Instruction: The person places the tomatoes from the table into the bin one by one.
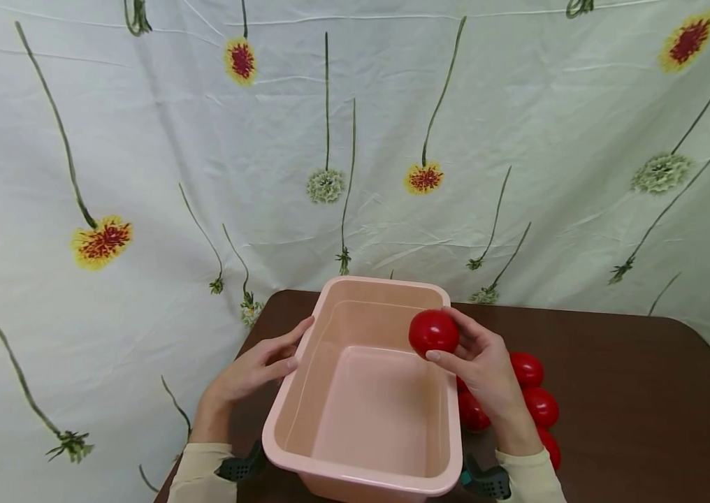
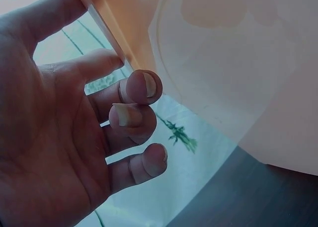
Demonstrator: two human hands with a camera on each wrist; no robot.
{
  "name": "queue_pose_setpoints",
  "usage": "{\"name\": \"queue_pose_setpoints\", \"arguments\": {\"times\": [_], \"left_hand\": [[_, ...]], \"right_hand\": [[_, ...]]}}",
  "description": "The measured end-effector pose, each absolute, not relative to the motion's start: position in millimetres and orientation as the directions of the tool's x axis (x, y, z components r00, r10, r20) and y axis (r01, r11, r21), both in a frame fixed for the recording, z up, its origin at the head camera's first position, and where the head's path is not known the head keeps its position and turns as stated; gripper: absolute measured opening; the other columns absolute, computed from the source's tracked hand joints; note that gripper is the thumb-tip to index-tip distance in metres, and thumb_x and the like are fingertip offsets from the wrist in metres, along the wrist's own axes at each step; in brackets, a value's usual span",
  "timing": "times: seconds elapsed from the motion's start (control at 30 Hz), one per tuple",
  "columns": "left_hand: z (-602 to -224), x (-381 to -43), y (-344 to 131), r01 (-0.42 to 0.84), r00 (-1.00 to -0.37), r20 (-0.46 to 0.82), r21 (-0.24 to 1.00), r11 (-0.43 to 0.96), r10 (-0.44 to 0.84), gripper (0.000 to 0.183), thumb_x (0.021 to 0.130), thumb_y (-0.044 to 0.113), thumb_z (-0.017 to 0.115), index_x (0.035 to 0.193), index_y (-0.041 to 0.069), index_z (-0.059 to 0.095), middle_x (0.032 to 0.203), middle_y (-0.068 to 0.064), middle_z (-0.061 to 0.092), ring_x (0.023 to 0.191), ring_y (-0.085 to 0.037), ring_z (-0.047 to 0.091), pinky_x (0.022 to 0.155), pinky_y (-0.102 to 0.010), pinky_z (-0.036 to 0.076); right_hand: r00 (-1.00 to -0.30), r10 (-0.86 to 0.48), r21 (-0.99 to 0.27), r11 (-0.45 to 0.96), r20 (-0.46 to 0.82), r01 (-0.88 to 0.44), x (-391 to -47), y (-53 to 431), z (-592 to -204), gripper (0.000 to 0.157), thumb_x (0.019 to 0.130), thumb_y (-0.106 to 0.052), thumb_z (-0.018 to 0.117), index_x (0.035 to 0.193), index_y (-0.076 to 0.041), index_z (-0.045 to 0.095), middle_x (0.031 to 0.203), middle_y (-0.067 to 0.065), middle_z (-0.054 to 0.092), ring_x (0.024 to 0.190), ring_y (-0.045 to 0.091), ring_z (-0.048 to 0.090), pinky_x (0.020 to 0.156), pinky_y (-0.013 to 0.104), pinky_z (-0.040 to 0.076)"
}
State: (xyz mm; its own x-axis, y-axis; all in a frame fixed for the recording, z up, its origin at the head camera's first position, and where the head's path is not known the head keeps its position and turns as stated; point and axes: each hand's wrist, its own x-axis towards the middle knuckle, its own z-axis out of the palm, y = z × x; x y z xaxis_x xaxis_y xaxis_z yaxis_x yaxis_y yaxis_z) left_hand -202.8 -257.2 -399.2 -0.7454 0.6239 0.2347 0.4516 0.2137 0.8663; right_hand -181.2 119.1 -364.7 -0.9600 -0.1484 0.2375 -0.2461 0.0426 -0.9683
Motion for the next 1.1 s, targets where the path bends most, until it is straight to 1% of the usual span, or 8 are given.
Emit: {"name": "queue_pose_setpoints", "arguments": {"times": [0.17, 0.3, 0.4, 0.6, 0.73, 0.87, 0.97, 1.1], "left_hand": [[-400, -203, -257, 0.457, -0.749, 0.236, 0.861, 0.225, 0.618, 0.063, 0.1, 0.005, 0.046, 0.156, 0.013, 0.018, 0.085, -0.005, 0.062, 0.068, -0.006, 0.056, 0.062, -0.028, 0.053], [-400, -203, -257, 0.477, -0.751, 0.247, 0.844, 0.245, 0.612, 0.063, 0.1, 0.005, 0.047, 0.156, 0.013, 0.019, 0.08, -0.001, 0.059, 0.065, -0.007, 0.054, 0.059, -0.032, 0.051], [-400, -203, -257, 0.477, -0.752, 0.248, 0.844, 0.244, 0.611, 0.063, 0.1, 0.005, 0.047, 0.156, 0.013, 0.019, 0.08, -0.001, 0.059, 0.065, -0.008, 0.053, 0.058, -0.035, 0.051], [-399, -201, -257, 0.448, -0.756, 0.231, 0.865, 0.226, 0.613, 0.064, 0.1, 0.006, 0.047, 0.156, 0.014, 0.018, 0.087, -0.005, 0.063, 0.068, -0.007, 0.055, 0.061, -0.031, 0.052], [-398, -199, -257, 0.452, -0.76, 0.234, 0.861, 0.233, 0.606, 0.064, 0.099, 0.006, 0.048, 0.156, 0.014, 0.019, 0.081, -0.001, 0.06, 0.065, -0.007, 0.054, 0.059, -0.033, 0.052], [-398, -199, -257, 0.451, -0.76, 0.234, 0.862, 0.232, 0.607, 0.064, 0.099, 0.005, 0.048, 0.156, 0.012, 0.019, 0.078, 0.001, 0.058, 0.064, -0.006, 0.053, 0.058, -0.031, 0.052], [-398, -199, -257, 0.451, -0.76, 0.234, 0.861, 0.234, 0.606, 0.064, 0.099, 0.005, 0.048, 0.156, 0.012, 0.019, 0.078, 0.0, 0.058, 0.063, -0.008, 0.054, 0.058, -0.031, 0.052], [-399, -200, -257, 0.461, -0.764, 0.234, 0.85, 0.256, 0.601, 0.064, 0.099, 0.007, 0.049, 0.156, 0.014, 0.021, 0.078, -0.001, 0.06, 0.063, -0.015, 0.055, 0.059, -0.033, 0.053]], "right_hand": [[-0.958, -0.143, -0.956, 0.12, 0.249, -0.267, -180, 116, -365, 0.074, 0.077, -0.014, 0.082, 0.143, -0.014, 0.048, 0.138, 0.012, 0.057, 0.114, 0.029, 0.064, 0.085, 0.033, 0.057], [-0.957, -0.14, -0.95, 0.145, 0.256, -0.275, -179, 115, -366, 0.075, 0.076, -0.014, 0.083, 0.143, -0.014, 0.048, 0.138, 0.011, 0.057, 0.116, 0.033, 0.062, 0.086, 0.033, 0.057], [-0.953, -0.145, -0.947, 0.145, 0.266, -0.286, -179, 114, -366, 0.075, 0.076, -0.014, 0.083, 0.142, -0.015, 0.049, 0.138, 0.01, 0.057, 0.117, 0.032, 0.061, 0.087, 0.032, 0.057], [-0.94, -0.164, -0.934, 0.153, 0.298, -0.323, -180, 113, -368, 0.076, 0.075, -0.014, 0.084, 0.142, -0.016, 0.049, 0.139, 0.009, 0.057, 0.116, 0.032, 0.062, 0.086, 0.032, 0.057], [-0.93, -0.173, -0.92, 0.169, 0.325, -0.354, -179, 112, -369, 0.076, 0.074, -0.014, 0.085, 0.142, -0.016, 0.05, 0.139, 0.008, 0.058, 0.116, 0.03, 0.063, 0.088, 0.033, 0.056], [-0.924, -0.175, -0.917, 0.157, 0.34, -0.367, -179, 114, -369, 0.071, 0.077, -0.013, 0.082, 0.141, -0.011, 0.051, 0.141, 0.012, 0.056, 0.124, 0.031, 0.059, 0.095, 0.032, 0.051], [-0.925, -0.168, -0.922, 0.132, 0.341, -0.364, -179, 119, -368, 0.065, 0.08, -0.01, 0.079, 0.14, -0.007, 0.051, 0.141, 0.015, 0.055, 0.129, 0.029, 0.055, 0.096, 0.033, 0.048], [-0.92, -0.155, -0.919, 0.111, 0.361, -0.379, -180, 126, -367, 0.06, 0.084, -0.006, 0.075, 0.139, -0.005, 0.052, 0.139, 0.019, 0.056, 0.122, 0.013, 0.06, 0.092, 0.03, 0.05]]}}
